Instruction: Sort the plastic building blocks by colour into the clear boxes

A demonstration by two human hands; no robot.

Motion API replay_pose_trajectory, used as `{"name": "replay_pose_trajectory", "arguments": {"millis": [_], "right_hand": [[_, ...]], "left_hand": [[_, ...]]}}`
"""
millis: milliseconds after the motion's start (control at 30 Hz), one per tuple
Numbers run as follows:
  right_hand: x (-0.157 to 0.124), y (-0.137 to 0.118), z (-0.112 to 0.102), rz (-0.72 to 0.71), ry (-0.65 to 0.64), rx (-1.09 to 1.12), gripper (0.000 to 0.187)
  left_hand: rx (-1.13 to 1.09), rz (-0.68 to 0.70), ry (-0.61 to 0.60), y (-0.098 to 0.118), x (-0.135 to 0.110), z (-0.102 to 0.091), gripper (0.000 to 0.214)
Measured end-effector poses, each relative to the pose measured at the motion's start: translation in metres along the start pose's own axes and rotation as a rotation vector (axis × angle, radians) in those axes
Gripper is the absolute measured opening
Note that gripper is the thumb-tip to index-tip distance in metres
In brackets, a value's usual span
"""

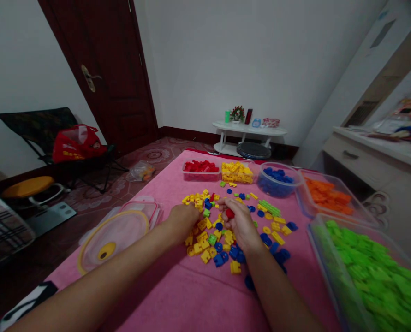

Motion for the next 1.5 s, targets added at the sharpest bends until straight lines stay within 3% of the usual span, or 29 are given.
{"name": "replay_pose_trajectory", "arguments": {"millis": [100,200,400,600,700,767,833,900,967,1033,1167,1300,1500], "right_hand": [[0.0,0.002,-0.002,0.01,0.029,-0.008,0.028],[-0.002,0.009,0.001,0.065,0.042,-0.005,0.033],[-0.011,0.024,0.026,0.284,-0.083,0.308,0.048],[-0.007,0.019,0.014,0.308,0.044,0.507,0.043],[-0.005,0.02,0.008,0.333,0.091,0.557,0.042],[-0.003,0.014,0.004,0.276,0.104,0.567,0.04],[0.0,0.003,0.0,0.174,0.1,0.537,0.04],[0.001,-0.008,-0.005,0.057,0.109,0.461,0.041],[0.0,-0.018,-0.01,-0.076,0.152,0.33,0.041],[-0.004,-0.027,-0.011,-0.209,0.19,0.168,0.04],[-0.012,-0.04,0.003,-0.378,0.14,-0.146,0.041],[-0.021,-0.067,-0.006,-0.554,0.219,-0.21,0.048],[-0.02,-0.095,-0.045,-0.601,0.379,-0.069,0.054]], "left_hand": [[-0.019,-0.036,0.043,-0.005,0.0,-0.002,0.029],[-0.117,-0.048,0.179,-0.007,-0.001,-0.019,0.021],[-0.448,0.13,0.475,0.022,-0.006,-0.065,0.024],[-0.62,0.233,0.572,0.041,0.006,-0.07,0.025],[-0.917,0.215,0.631,0.035,0.011,-0.068,0.032],[-1.295,0.092,0.663,0.024,0.014,-0.059,0.034],[-1.773,-0.072,0.583,0.022,0.02,-0.036,0.031],[-2.229,-0.231,0.324,0.043,0.027,-0.008,0.025],[-2.551,-0.386,0.041,0.071,0.028,0.012,0.027],[-2.75,-0.508,-0.03,0.085,0.028,0.02,0.026],[-2.896,-0.573,0.191,0.08,0.031,0.026,0.019],[-2.909,-0.527,0.149,0.07,0.043,0.029,0.023],[-2.834,-0.421,0.366,0.001,0.081,0.003,0.039]]}}
Point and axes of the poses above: each hand's wrist, its own x-axis towards the middle knuckle, its own z-axis out of the palm, y = z × x, the point moved 9 cm from there along x, towards the middle knuckle, and after that the axes turned 5 degrees about x, right-handed, at the moved point
